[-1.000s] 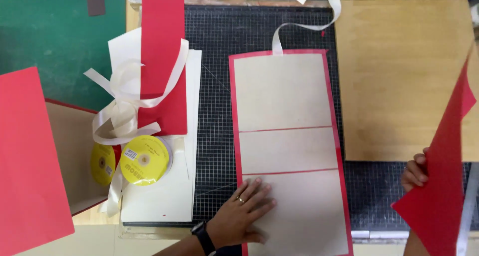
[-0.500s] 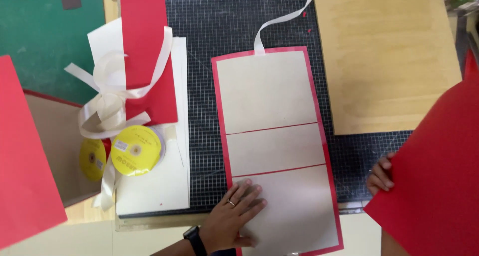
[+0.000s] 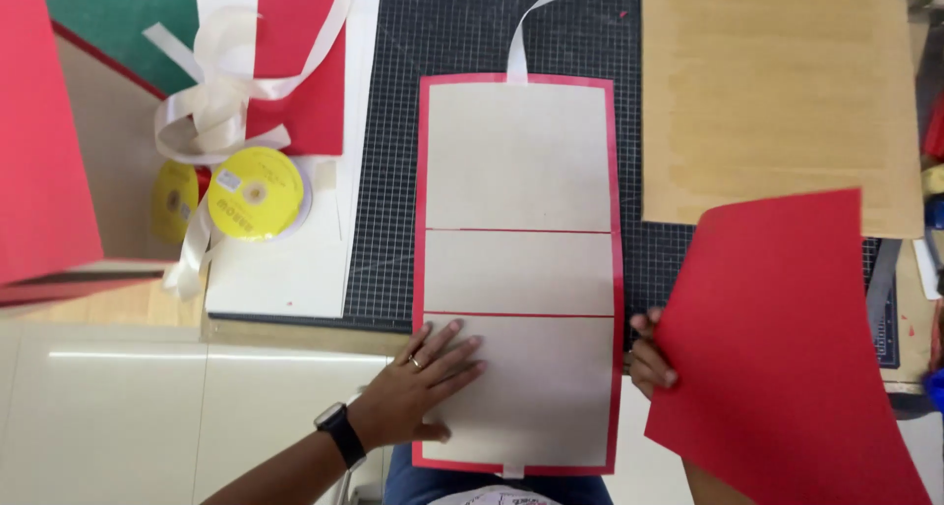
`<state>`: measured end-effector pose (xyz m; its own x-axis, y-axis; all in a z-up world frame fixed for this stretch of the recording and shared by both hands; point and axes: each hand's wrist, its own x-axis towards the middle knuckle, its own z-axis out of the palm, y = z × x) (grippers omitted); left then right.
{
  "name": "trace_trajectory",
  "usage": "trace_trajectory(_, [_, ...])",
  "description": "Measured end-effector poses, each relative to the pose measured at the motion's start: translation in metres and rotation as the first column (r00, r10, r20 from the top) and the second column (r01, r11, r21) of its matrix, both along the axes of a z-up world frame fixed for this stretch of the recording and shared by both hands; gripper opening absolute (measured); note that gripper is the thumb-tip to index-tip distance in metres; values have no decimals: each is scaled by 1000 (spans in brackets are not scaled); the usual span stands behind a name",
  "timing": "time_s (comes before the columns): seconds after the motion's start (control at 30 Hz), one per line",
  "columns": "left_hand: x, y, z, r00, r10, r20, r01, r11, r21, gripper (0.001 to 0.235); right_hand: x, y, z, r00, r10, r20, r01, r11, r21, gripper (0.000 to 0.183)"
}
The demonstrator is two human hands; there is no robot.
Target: Attaching a red paper lining to a cardboard structure using a roller and a scraper tool for smooth adhesion
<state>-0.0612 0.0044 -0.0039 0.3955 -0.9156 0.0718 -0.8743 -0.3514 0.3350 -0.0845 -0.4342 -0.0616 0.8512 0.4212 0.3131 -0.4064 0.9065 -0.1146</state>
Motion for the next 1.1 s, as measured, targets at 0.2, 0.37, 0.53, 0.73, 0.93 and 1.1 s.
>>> trace_trajectory(0.2, [-30,10,-4,994,62,95,-63,998,10,111,-34,10,-20,985,168,-26,-168,985,27,46])
trace_trajectory(0.37, [-69,18,-46,891,444,97,-427,890,-160,94,-54,26,20,966,115,-231,-163,967,-197,31])
trace_trajectory(0.53, [-96,0,-61,448,858,-250,-864,343,-369,77,-61,25,22,938,-6,-347,-135,915,-381,21])
trace_trajectory(0.73, [-106,-21,-70,-3,472,-882,-1000,-14,-4,41,-68,15,-19,947,320,3,-320,947,34,45])
trace_trajectory(0.93, [-88,-14,-86,29,397,-917,-999,47,-11,16,-64,9,14,949,6,-315,-129,919,-373,29])
trace_trajectory(1.1, [-67,-8,-72,44,343,-938,-983,180,20,19,-24,-7,0,986,127,107,-128,992,-2,53])
